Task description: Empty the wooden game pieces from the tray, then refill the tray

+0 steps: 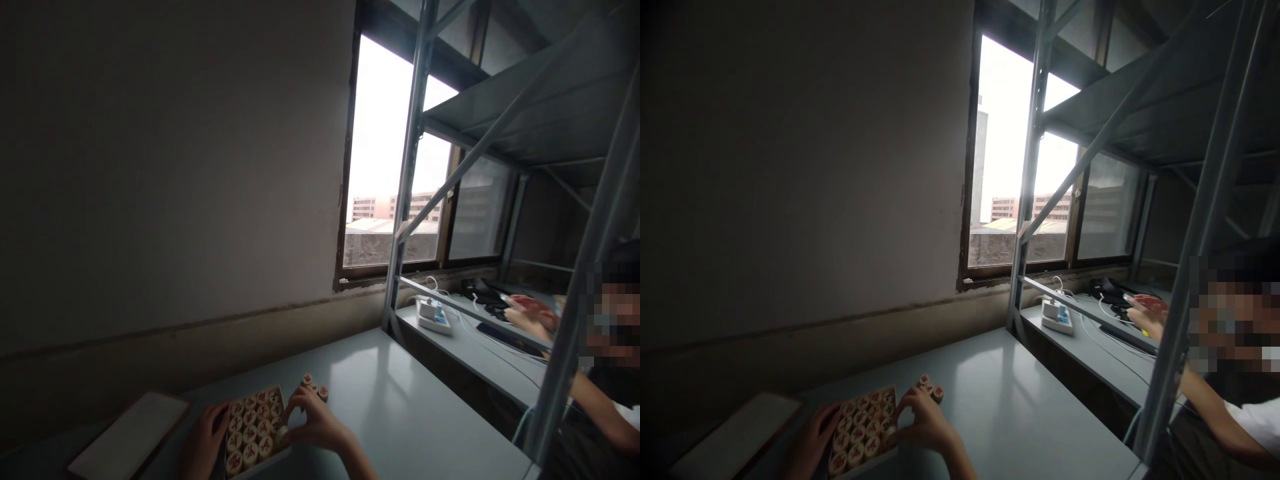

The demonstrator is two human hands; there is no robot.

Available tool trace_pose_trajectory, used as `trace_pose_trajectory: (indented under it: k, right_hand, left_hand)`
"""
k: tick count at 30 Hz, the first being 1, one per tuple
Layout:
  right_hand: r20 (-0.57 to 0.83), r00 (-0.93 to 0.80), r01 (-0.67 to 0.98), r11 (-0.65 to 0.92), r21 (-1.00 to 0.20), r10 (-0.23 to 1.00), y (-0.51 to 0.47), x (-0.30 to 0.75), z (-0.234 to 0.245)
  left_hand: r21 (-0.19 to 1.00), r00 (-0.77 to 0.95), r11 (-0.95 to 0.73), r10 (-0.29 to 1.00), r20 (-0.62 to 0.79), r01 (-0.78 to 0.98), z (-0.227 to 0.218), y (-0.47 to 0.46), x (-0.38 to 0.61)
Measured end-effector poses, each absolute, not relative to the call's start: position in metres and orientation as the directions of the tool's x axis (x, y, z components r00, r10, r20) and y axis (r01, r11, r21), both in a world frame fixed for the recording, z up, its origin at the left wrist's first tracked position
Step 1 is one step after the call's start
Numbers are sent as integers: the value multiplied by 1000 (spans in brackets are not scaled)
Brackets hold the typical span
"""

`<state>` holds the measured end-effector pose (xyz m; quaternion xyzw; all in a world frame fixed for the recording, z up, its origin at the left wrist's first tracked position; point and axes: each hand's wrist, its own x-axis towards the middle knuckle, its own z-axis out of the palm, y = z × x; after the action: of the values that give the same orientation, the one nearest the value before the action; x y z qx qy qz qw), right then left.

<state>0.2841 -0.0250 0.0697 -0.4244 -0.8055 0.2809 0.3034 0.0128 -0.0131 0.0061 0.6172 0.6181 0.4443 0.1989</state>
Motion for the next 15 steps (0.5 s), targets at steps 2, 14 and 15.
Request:
trace_pose_trajectory:
  k: [2,14,15]
  right_hand:
    - [203,-402,494,399,-773,893,-23,294,74]
    - [55,118,832,-68,-551,991,-13,379,71]
    - [87,126,849,-63,-524,988,-13,377,70]
  left_hand:
    - [799,-159,-155,941,298,581,6,-13,14]
    - [779,-161,-193,922,351,597,12,-18,14]
    - [778,-163,-192,921,353,599,13,-18,14]
